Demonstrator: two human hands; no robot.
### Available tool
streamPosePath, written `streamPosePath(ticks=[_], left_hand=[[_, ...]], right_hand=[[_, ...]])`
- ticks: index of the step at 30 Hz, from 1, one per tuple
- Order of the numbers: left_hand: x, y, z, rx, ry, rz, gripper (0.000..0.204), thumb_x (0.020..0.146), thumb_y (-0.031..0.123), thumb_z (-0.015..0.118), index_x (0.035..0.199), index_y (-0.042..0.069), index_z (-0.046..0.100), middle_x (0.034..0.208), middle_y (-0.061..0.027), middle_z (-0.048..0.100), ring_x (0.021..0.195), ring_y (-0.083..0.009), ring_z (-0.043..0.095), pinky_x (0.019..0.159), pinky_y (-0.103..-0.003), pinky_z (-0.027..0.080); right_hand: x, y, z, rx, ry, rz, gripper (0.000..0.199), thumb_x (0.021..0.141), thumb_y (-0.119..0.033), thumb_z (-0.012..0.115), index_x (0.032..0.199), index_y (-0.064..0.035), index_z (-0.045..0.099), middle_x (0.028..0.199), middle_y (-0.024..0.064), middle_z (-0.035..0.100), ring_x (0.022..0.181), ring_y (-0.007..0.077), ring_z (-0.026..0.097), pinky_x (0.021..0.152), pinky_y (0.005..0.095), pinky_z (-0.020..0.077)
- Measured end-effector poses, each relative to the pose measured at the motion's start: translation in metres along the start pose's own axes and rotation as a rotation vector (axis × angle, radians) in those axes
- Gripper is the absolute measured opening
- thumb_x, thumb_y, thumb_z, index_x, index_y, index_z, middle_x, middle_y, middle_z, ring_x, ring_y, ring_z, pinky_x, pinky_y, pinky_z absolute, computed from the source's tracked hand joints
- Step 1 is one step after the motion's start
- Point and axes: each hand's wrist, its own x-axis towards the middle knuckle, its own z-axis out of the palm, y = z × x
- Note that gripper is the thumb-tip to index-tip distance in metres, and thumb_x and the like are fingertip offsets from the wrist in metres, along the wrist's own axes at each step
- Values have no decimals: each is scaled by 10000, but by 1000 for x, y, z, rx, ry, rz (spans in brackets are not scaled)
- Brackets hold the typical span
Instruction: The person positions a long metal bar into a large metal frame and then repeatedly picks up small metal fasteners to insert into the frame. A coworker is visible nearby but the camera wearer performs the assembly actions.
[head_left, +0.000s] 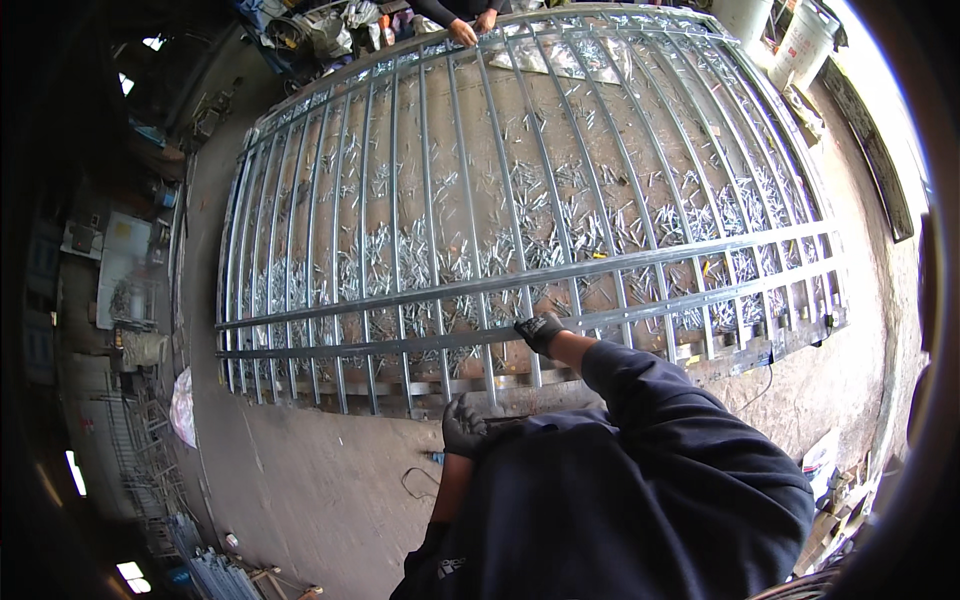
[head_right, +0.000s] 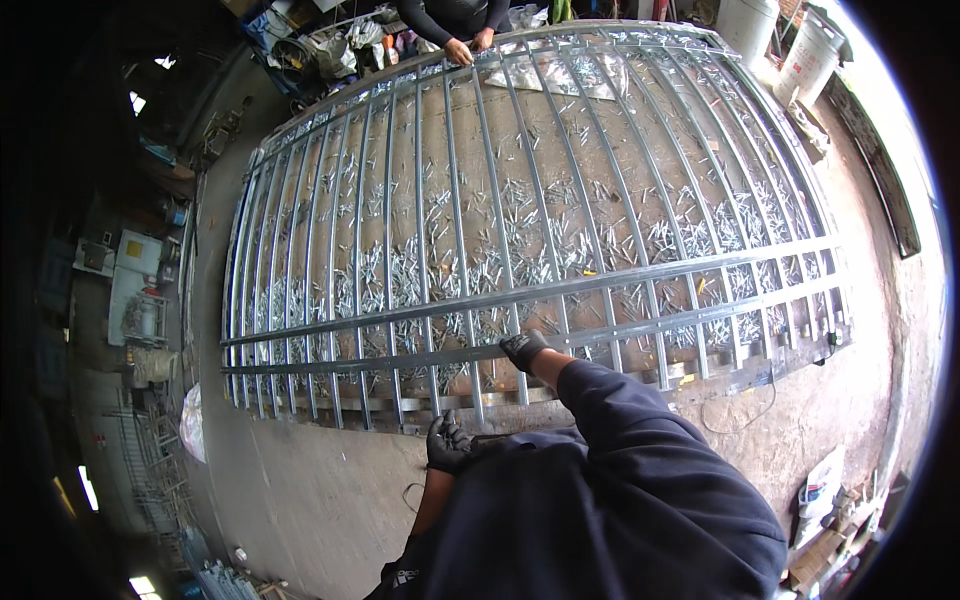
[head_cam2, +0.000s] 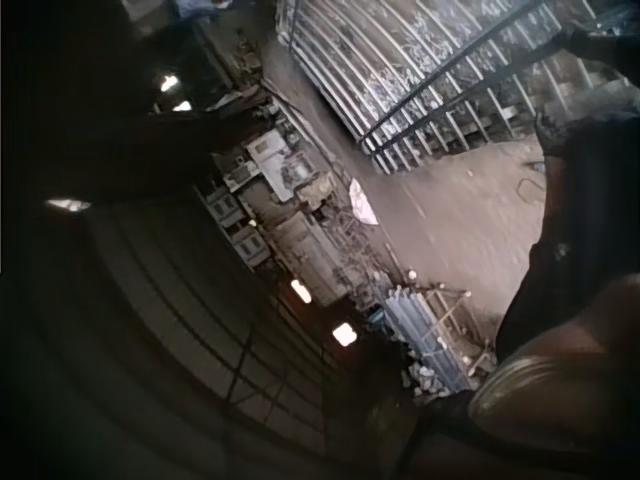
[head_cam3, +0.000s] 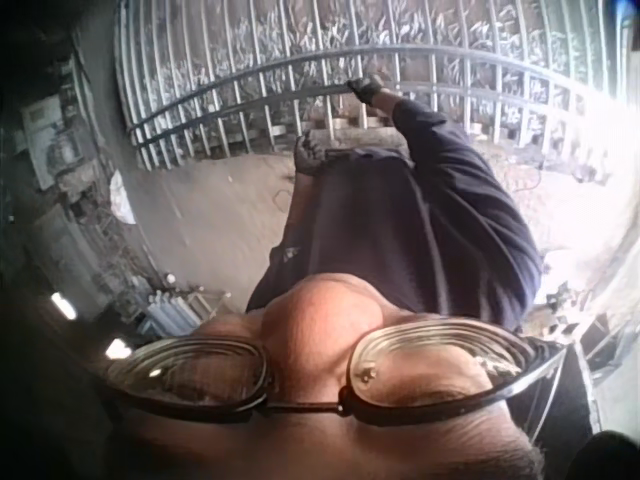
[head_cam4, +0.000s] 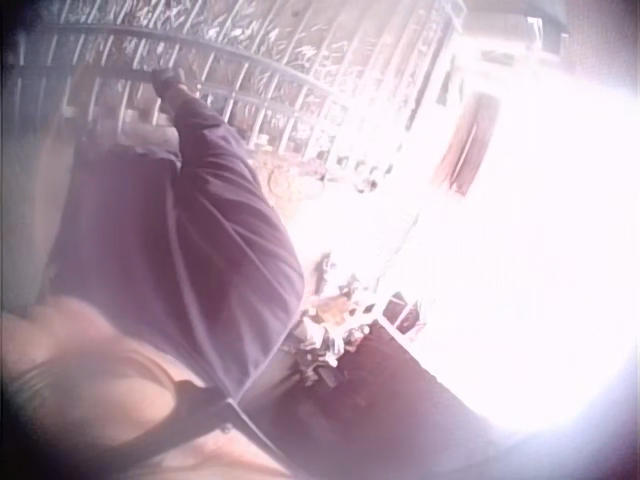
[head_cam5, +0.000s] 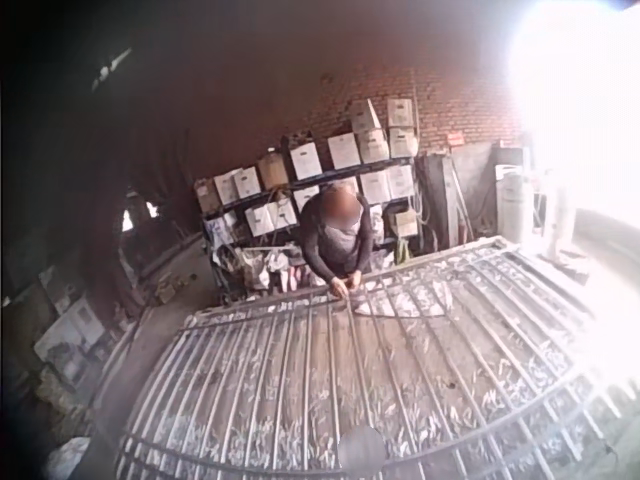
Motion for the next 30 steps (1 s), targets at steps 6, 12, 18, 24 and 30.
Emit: streamPosePath(ticks=[6,12,18,24,30], left_hand=[[-13,41,21,-40,-173,25,341,1025,364,467,1083,104,679,752,11,525,641,-130,457,460,-278,332],[-33,103,25,179,-123,-27,383,1040,404,476,1025,118,730,821,-34,679,704,-183,605,456,-292,392],[-44,148,17,285,-237,-225,371,1005,457,569,762,179,605,568,17,400,455,-117,384,368,-257,253],[-55,146,25,516,-189,-313,393,994,464,591,725,178,581,527,0,435,422,-141,411,384,-277,303],[-37,128,38,601,-161,-247,424,994,416,601,698,113,579,530,-33,507,436,-150,468,429,-274,357]], right_hand=[[14,14,0,520,-256,407,553,1001,-556,408,1362,-193,616,1443,270,509,1344,383,498,1053,678,350],[17,-16,15,-132,-117,188,196,909,-312,572,989,-190,702,1019,105,731,980,334,681,839,619,480],[15,-40,24,-139,-166,289,186,899,-291,592,993,-185,711,1028,94,731,985,325,684,806,627,490],[27,-22,45,-161,-163,314,179,889,-270,612,998,-179,721,1037,84,731,989,316,687,773,636,501],[44,-5,80,-266,-19,242,174,879,-249,632,1002,-174,730,1046,73,732,994,307,691,740,644,511]])
